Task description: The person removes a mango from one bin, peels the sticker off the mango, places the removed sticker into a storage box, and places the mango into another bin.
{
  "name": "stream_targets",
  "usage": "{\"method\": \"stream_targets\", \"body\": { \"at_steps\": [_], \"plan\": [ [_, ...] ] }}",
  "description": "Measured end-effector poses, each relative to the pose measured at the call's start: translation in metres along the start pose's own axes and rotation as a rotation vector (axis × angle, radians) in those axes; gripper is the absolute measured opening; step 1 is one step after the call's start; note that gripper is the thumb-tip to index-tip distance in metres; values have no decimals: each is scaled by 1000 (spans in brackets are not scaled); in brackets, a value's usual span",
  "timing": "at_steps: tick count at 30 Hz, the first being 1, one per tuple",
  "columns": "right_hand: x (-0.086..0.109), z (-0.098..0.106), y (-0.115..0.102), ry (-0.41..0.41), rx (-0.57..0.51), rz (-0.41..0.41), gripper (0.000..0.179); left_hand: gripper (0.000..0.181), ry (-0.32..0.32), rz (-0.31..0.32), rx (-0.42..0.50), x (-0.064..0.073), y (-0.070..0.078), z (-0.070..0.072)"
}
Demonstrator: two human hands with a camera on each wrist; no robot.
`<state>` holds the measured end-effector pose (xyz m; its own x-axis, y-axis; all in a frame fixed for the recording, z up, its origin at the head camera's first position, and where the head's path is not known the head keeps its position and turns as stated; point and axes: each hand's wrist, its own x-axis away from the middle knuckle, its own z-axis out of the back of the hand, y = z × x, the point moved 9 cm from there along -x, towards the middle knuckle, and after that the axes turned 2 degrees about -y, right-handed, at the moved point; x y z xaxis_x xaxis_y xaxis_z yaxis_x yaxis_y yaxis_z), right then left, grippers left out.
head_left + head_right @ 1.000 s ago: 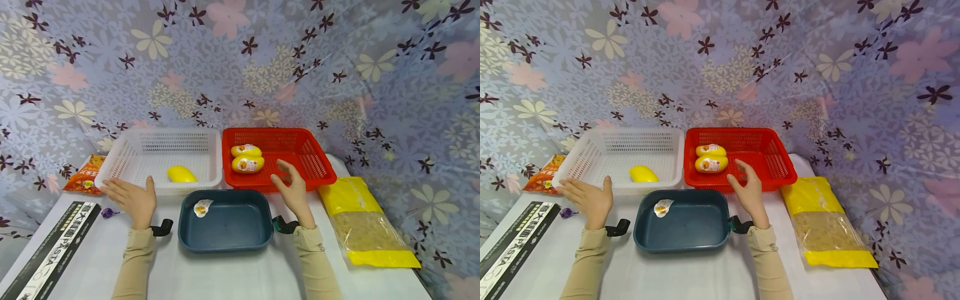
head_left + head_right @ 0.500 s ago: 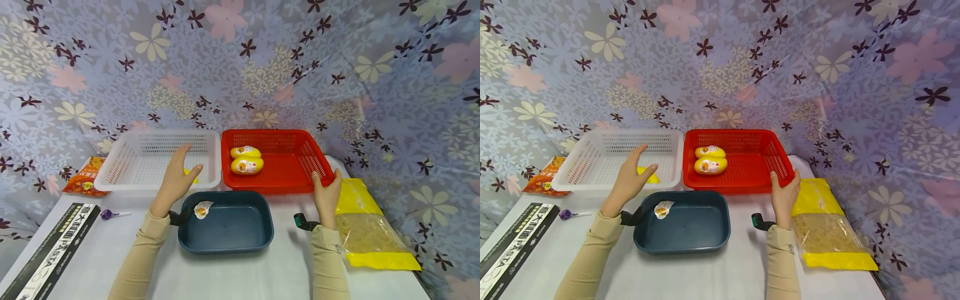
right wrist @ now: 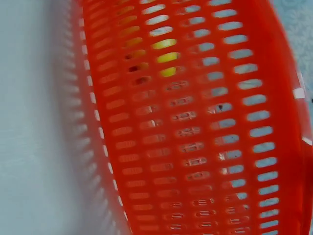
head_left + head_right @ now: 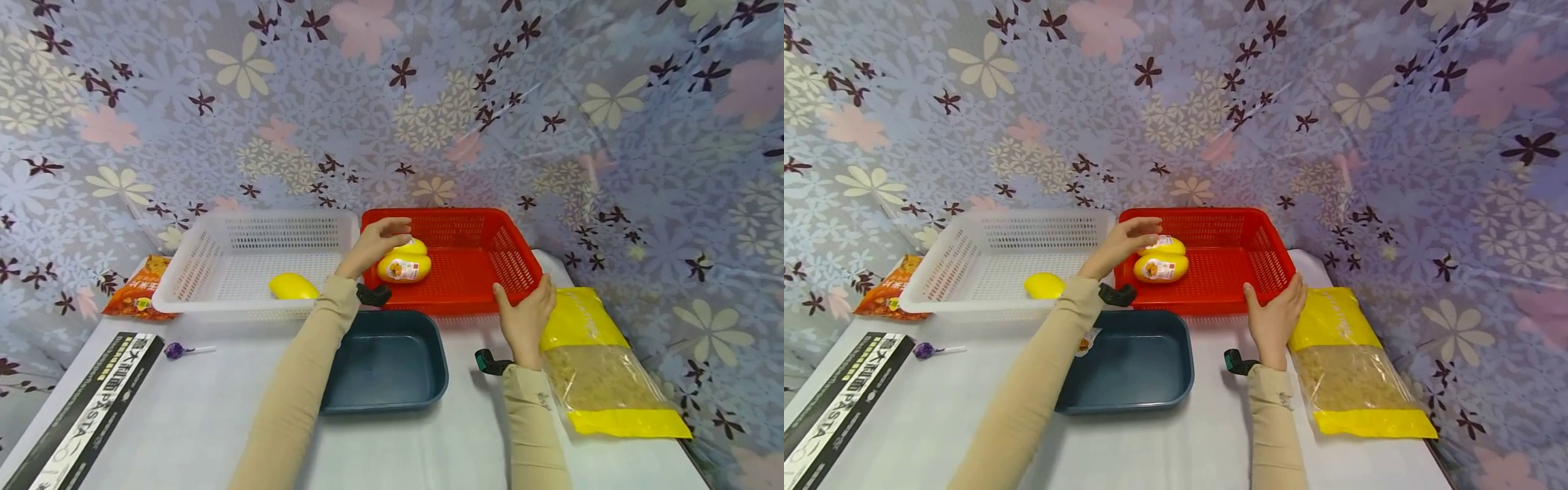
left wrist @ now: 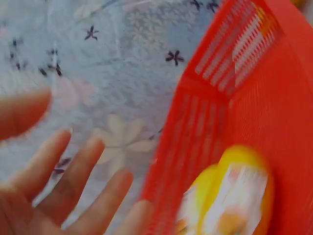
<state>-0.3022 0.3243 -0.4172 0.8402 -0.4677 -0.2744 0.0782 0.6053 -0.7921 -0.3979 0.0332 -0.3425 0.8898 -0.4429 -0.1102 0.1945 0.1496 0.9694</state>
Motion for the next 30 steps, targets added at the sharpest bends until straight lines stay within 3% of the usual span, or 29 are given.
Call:
{"method": "stream_targets", "body": {
  "at_steps": [4,6,9,15,21,26,30],
  "plan": [
    [1,-1,0,52,24,28,102,43,72,103,175,-21,-21,-9],
    [1,-2,0,66,23,35,103,42,111,134,165,-26,-31,-11],
    [0,-2,1,73,25,41,103,40,134,149,71,-32,-39,-17],
    [2,-4,2,44,45,20,101,38,122,176,-105,-39,-45,-26],
    [-2,-4,3,23,58,-2,100,37,54,230,-233,-47,-44,-30],
    [-1,-4,5,23,57,0,100,40,-9,324,-307,-52,-66,-30],
    [0,-4,5,16,44,-3,101,43,-64,357,-334,-58,-80,-31]
  ]
}}
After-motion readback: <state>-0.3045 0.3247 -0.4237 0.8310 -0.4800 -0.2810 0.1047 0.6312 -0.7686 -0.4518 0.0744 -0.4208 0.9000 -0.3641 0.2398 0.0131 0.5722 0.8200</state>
